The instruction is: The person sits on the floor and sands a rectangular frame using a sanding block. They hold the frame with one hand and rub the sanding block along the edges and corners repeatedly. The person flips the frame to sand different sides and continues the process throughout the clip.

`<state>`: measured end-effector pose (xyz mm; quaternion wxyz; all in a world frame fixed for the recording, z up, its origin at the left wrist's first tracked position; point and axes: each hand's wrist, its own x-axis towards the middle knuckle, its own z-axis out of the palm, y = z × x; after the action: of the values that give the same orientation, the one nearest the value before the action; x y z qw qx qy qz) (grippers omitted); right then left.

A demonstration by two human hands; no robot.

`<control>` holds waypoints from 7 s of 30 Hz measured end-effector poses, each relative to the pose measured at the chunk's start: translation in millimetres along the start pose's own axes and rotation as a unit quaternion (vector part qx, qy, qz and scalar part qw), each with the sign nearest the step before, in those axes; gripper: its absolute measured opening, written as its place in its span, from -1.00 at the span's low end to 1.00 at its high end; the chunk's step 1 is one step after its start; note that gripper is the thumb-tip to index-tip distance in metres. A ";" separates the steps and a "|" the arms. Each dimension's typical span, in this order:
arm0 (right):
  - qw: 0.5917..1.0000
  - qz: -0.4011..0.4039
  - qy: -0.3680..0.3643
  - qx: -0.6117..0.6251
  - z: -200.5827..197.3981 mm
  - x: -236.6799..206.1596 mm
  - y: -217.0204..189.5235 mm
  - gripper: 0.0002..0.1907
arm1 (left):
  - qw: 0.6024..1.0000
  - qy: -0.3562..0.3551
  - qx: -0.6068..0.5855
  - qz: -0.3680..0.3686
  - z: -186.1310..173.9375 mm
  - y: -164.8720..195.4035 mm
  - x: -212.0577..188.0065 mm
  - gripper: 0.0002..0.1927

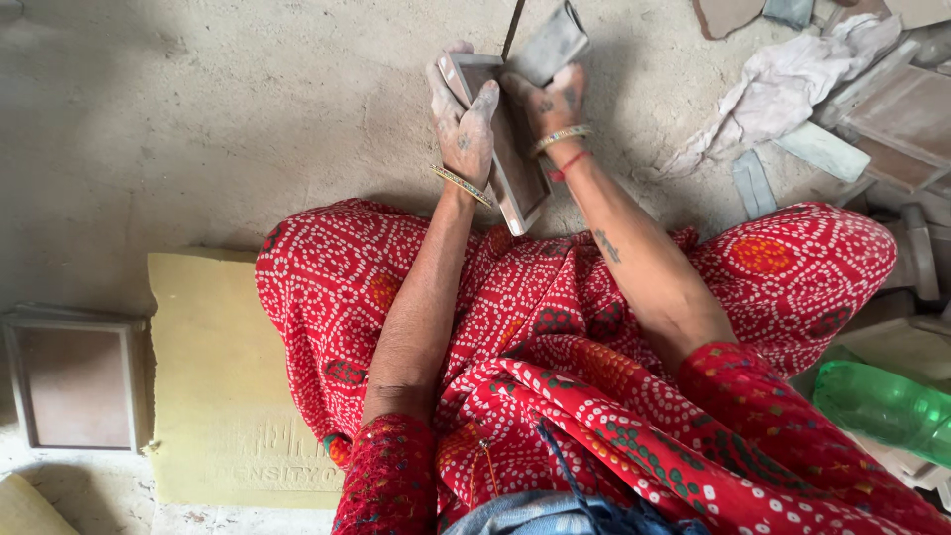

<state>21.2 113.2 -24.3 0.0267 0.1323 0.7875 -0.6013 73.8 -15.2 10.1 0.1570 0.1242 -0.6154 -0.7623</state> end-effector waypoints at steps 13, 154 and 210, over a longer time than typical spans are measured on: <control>0.996 -0.044 -0.060 0.055 0.6 4.6 3.0 -0.51 | 1.000 0.000 -0.009 0.028 0.1 6.9 -4.2 -0.49; 0.984 -0.166 -0.036 -0.053 -49.8 -33.8 37.5 -0.63 | 0.991 -0.065 -0.099 0.063 -43.7 29.7 28.6 -0.83; 0.993 0.003 -0.088 0.083 -53.5 -82.0 18.3 -0.86 | 0.983 -0.159 0.089 0.012 -44.2 74.7 -15.2 -0.11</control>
<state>110.9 154.3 -10.2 0.0863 0.0833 0.7289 -0.6741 111.1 -63.4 73.7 0.0541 0.0074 -0.6993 -0.7127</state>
